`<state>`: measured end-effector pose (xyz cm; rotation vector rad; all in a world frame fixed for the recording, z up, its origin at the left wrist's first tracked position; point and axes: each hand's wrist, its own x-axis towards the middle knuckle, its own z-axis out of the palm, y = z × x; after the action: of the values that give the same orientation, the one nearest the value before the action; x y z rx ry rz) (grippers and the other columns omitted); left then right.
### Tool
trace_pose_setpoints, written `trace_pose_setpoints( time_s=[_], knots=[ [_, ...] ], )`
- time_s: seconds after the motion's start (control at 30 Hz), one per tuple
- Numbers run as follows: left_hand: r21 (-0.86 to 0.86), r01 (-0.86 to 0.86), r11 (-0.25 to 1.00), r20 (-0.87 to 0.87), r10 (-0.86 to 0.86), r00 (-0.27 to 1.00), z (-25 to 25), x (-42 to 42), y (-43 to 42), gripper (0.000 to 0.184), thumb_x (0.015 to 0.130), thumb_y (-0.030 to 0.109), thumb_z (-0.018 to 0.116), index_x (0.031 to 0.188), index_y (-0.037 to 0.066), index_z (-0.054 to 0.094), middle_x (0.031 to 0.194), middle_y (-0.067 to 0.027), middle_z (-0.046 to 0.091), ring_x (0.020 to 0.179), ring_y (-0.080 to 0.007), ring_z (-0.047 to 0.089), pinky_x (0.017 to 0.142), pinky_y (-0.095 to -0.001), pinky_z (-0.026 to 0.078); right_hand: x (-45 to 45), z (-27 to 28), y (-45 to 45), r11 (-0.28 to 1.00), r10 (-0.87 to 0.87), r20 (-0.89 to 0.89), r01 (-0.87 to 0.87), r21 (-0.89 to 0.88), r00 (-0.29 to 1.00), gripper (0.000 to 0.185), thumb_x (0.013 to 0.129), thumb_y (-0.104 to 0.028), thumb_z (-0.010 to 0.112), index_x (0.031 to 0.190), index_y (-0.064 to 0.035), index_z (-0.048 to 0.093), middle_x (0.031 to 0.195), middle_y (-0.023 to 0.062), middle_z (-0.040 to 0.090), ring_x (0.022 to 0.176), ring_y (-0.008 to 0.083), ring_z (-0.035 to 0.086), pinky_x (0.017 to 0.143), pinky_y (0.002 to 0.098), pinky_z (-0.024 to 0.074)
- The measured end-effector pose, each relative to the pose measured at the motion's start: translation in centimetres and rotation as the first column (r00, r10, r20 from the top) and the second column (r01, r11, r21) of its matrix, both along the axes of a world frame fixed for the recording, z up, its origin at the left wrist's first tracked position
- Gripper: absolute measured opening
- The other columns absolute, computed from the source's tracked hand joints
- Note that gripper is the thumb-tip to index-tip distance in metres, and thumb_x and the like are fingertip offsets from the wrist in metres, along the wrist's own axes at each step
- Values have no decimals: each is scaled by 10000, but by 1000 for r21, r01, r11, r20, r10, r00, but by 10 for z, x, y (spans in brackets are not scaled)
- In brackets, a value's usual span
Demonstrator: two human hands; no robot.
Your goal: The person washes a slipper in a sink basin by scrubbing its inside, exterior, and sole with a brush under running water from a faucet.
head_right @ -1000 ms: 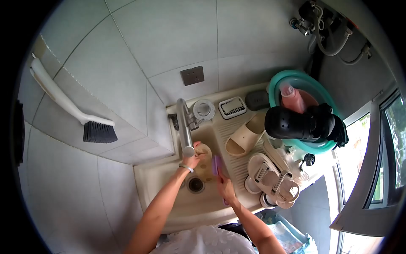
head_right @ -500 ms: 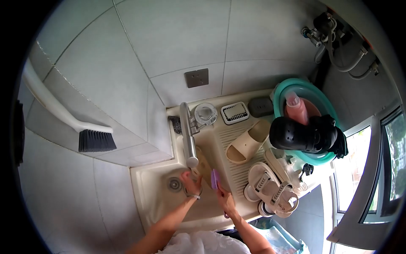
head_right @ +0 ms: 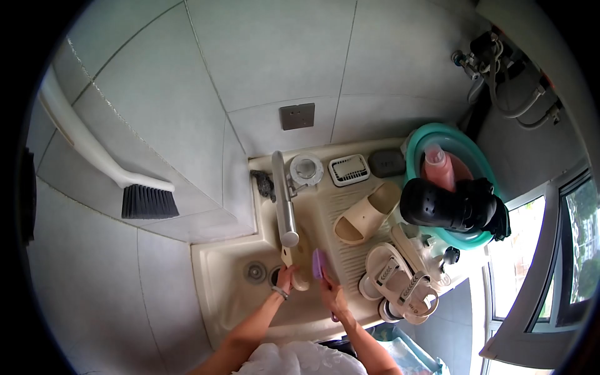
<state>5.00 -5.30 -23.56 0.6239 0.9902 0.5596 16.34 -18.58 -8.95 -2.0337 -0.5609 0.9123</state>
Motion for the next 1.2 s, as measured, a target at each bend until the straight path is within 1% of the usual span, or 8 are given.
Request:
trace_pose_setpoints(
  time_s=[0.17, 0.27, 0.53, 0.63, 0.77, 0.83, 0.97, 1.2],
  knots=[
    [-137, 274, 952, 304, -223, 926, 45, -26, 24, 452, 926, 342, 546, 1261, 42, 506, 1134, -90, 620, 995, -192, 614, 852, -318, 505, -14, 29, 6, 989, 149, 32, -148, -7, 988, 371, 943, -225, 523, 1311, -185, 537, 676, 226, 528, 596, 168, 560, 585, 344, 457],
    [-260, 266, 928, 447, -128, 885, 73, -17, 21, 608, 940, 541, 448, 1324, 69, 464, 1220, -58, 582, 1094, -183, 573, 940, -335, 476, -38, 33, 15, 969, 205, 142, -221, 109, 969, 353, 928, -179, 526, 1278, -166, 563, 735, 276, 554, 698, 426, 604, 586, 406, 468],
    [-258, 255, 932, 506, -94, 857, 105, -25, 19, 556, 970, 454, 448, 1336, 37, 434, 1270, -103, 553, 1130, -224, 564, 952, -374, 477, -12, 4, 52, 960, 213, 284, -255, 118, 935, 350, 926, -198, 520, 1271, -165, 563, 719, 267, 565, 686, 433, 609, 549, 410, 461],
    [-206, 226, 952, 495, -97, 864, 114, -24, 12, 550, 968, 454, 453, 1326, 36, 442, 1260, -114, 559, 1130, -230, 564, 966, -379, 473, 7, 12, 77, 989, 148, 40, -149, 2, 988, 353, 929, -242, 508, 1272, -169, 550, 759, 262, 579, 749, 429, 616, 563, 432, 470],
    [-191, 216, 957, 526, -86, 846, 98, -36, 30, 524, 974, 437, 447, 1307, 32, 455, 1214, -105, 589, 1080, -217, 596, 941, -367, 491, -53, 48, 56, 926, 162, 290, -247, 286, 943, 275, 943, -246, 512, 1012, -10, 635, 645, 234, 572, 557, 225, 593, 596, 391, 475],
    [-216, 222, 951, 500, -87, 861, 110, -36, 23, 506, 980, 427, 439, 1298, 35, 463, 1190, -95, 602, 1059, -210, 607, 918, -364, 501, -36, 34, 73, 890, 67, 442, -254, 378, 894, 290, 935, -254, 524, 1057, -14, 630, 674, 259, 578, 622, 254, 652, 613, 393, 481],
    [-218, 165, 962, 417, -61, 907, 111, -42, 3, 468, 986, 408, 434, 1279, 47, 485, 1177, -92, 611, 1058, -210, 608, 924, -355, 497, -1, 22, 90, 996, 81, 57, -83, 43, 995, 284, 912, -235, 549, 1090, -25, 619, 717, 271, 572, 693, 159, 637, 610, 393, 480],
    [-185, 250, 950, 383, -165, 909, 124, -58, 5, 523, 971, 432, 457, 1303, 27, 464, 1219, -109, 590, 1119, -215, 578, 970, -370, 468, -11, 22, 82, 978, 126, 74, -137, 156, 989, 312, 928, -238, 506, 1199, -108, 590, 712, 258, 555, 628, 210, 612, 597, 376, 479]
  ],
)
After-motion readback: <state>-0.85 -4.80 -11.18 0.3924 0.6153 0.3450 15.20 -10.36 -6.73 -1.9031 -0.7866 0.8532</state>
